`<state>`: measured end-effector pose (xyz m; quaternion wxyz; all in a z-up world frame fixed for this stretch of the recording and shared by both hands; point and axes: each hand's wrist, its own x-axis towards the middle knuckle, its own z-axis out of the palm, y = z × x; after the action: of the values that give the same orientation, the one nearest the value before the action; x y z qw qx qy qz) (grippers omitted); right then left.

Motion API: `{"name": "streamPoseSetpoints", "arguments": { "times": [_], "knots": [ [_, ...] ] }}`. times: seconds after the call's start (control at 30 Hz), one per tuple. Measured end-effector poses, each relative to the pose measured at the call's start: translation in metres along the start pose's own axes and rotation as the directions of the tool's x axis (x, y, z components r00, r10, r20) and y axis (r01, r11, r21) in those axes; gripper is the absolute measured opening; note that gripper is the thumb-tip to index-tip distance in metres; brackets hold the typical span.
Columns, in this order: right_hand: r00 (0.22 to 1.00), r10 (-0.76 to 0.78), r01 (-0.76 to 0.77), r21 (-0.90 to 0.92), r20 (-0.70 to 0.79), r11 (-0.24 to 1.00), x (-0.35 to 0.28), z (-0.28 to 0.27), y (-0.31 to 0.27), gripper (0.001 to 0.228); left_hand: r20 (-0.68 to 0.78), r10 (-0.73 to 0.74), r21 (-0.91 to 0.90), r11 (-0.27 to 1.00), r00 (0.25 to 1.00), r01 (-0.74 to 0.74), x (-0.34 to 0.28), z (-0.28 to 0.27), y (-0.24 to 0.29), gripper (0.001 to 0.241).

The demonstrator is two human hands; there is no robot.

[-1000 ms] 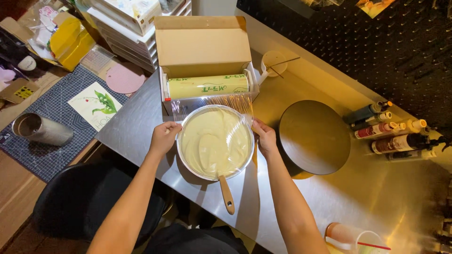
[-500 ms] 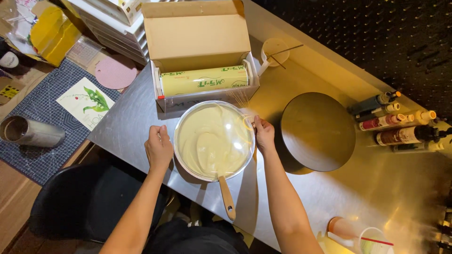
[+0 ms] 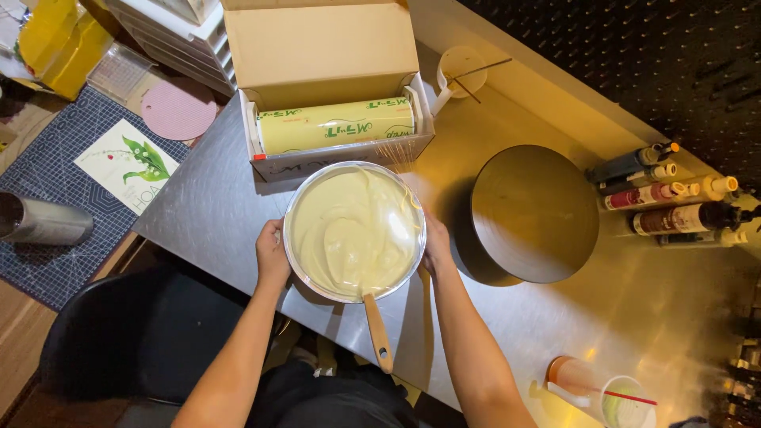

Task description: The person sets a pan of cream mixture on the steel counter, pulls plastic wrap from a box, and stretches the wrap over the pan. They open the refrigerator door and place the wrapped pan inside, then stir a beverage in a cup with a spoon.

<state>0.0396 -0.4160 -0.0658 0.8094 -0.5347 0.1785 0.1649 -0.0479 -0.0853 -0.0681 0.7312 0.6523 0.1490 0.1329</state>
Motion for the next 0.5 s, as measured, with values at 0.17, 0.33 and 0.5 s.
{"name": "streamPoseSetpoints", "arguments": {
  "times": [0.17, 0.33, 0.5],
  "knots": [
    [0.999, 0.038, -0.041, 0.372, 0.016, 0.927, -0.055, 0.010, -0.002, 0.045, 0.011, -0.289, -0.142, 0.947, 0.957, 0.287, -0.053, -0.003, 0.060, 0.033],
    [0.992, -0.126, 0.123, 0.327, -0.014, 0.937, -0.063, -0.014, 0.028, 0.038, 0.127, -0.400, -0.209, 0.884, 0.908, 0.419, -0.083, -0.011, 0.059, 0.034],
    [0.972, -0.234, 0.212, 0.344, 0.024, 0.915, -0.073, -0.006, 0.011, 0.017, 0.169, -0.327, -0.228, 0.905, 0.930, 0.360, -0.083, -0.012, 0.046, 0.025]
  ]
}}
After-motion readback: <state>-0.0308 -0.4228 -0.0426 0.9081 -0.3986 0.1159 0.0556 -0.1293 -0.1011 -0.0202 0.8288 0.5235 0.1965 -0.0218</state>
